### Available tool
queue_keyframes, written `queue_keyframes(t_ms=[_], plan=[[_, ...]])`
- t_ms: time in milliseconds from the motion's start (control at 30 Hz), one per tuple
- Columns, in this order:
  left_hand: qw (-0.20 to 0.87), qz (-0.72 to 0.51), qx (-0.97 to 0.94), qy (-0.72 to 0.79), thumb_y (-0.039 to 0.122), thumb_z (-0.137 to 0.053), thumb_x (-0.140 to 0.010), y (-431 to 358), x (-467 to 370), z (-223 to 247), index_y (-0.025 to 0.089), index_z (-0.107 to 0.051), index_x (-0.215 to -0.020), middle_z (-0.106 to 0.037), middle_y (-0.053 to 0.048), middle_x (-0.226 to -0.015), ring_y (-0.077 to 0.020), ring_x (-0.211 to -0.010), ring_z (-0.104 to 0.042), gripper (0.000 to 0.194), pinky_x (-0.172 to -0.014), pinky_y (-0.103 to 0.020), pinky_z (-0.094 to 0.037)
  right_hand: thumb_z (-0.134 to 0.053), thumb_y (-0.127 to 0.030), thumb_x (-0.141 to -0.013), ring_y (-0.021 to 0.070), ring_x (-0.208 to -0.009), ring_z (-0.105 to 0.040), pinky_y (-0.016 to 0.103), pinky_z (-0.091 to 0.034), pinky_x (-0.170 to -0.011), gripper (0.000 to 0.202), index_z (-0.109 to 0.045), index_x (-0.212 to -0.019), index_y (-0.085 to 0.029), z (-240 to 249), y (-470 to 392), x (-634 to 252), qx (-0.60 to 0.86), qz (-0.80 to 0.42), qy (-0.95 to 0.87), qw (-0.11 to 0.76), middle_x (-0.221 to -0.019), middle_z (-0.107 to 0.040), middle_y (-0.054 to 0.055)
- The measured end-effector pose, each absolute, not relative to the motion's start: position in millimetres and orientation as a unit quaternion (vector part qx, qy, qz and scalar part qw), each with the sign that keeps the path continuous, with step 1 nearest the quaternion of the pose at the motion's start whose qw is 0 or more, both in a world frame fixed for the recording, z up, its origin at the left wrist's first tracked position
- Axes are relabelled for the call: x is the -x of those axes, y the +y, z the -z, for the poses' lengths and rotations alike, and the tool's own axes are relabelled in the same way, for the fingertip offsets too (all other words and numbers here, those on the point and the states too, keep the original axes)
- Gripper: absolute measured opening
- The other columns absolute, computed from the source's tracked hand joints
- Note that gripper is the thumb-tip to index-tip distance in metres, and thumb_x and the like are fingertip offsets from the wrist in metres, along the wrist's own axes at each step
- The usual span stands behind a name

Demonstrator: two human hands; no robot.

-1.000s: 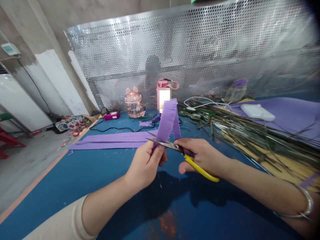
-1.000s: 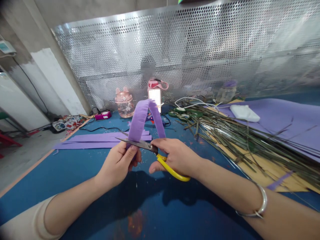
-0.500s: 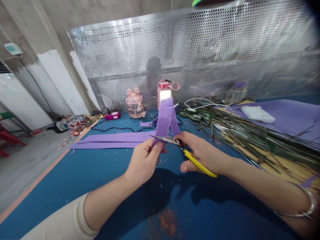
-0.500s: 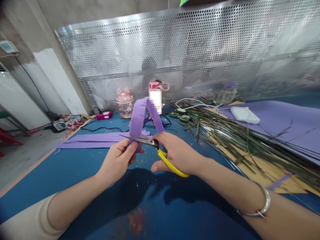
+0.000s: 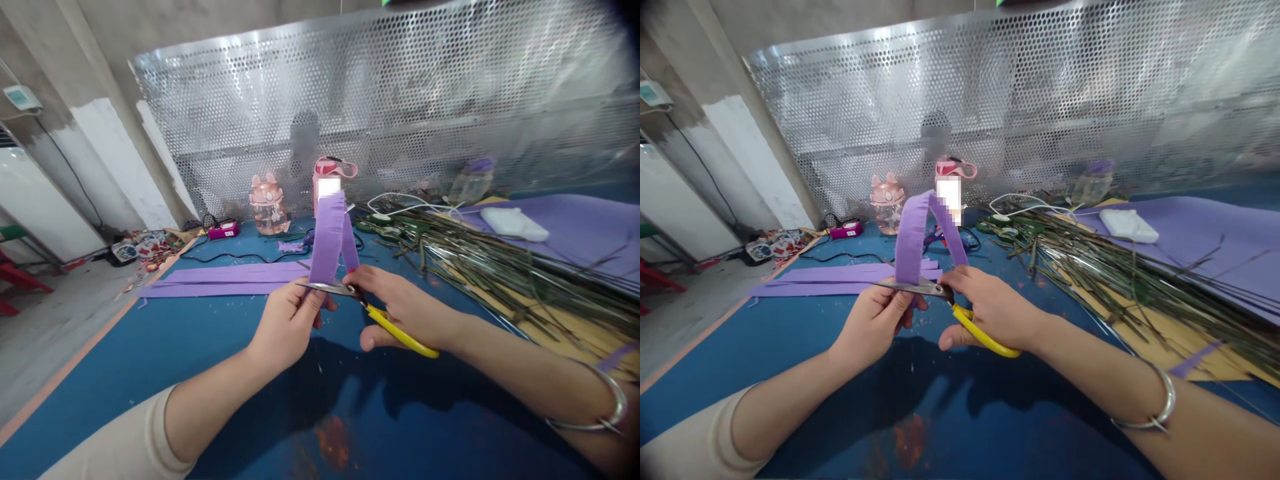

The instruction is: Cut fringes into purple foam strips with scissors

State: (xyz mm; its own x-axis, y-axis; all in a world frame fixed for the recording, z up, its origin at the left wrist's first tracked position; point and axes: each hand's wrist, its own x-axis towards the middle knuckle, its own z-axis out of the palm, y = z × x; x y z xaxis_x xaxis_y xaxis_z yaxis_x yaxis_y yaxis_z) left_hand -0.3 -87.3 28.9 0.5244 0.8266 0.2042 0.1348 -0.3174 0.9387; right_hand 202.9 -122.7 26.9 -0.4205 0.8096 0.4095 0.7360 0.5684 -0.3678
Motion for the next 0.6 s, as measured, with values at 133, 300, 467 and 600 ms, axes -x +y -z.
queue_keyframes(t_ms=[133,300,467,600], plan=[[0.481,-0.366,-0.726,0.327,0.04,-0.046,-0.087,-87.2,0.3,-29.4,0.016,-0.058,-0.074,-0.055,0.002,-0.058,-0.0063,-0.044,-0.042,0.03,-0.045,-0.02,-0.035,-0.052,-0.079,-0.061,0.0251,-0.083,-0.056,0.038,-0.048,-0.073,0.08,-0.053,-0.109,-0.015,-27.9,-122.7,-204.7,0.46,-0.052,-0.841,0.281,-0.096,-0.057,0.012],[0.487,-0.362,-0.724,0.327,0.039,-0.045,-0.088,-86.8,0.3,-29.6,0.016,-0.056,-0.073,-0.053,0.002,-0.057,-0.0062,-0.044,-0.041,0.03,-0.045,-0.02,-0.034,-0.051,-0.08,-0.061,0.0267,-0.086,-0.057,0.039,-0.048,-0.074,0.082,-0.053,-0.109,-0.014,-28.1,-123.2,-204.2,0.464,-0.049,-0.84,0.276,-0.097,-0.057,0.013],[0.484,-0.354,-0.73,0.328,0.039,-0.045,-0.088,-87.1,0.6,-30.1,0.016,-0.057,-0.072,-0.051,0.003,-0.055,-0.0067,-0.044,-0.04,0.03,-0.046,-0.02,-0.034,-0.045,-0.082,-0.062,0.0269,-0.087,-0.058,0.038,-0.047,-0.076,0.083,-0.055,-0.108,-0.014,-24.2,-122.7,-204.0,0.467,-0.063,-0.838,0.276,-0.1,-0.058,0.014],[0.486,-0.353,-0.73,0.325,0.039,-0.045,-0.088,-87.5,0.5,-30.4,0.016,-0.056,-0.07,-0.051,0.002,-0.055,-0.0069,-0.045,-0.041,0.031,-0.046,-0.02,-0.034,-0.043,-0.08,-0.066,0.0246,-0.081,-0.059,0.032,-0.047,-0.07,0.081,-0.056,-0.108,-0.012,-24.2,-122.5,-205.0,0.461,-0.063,-0.839,0.284,-0.092,-0.061,0.012]])
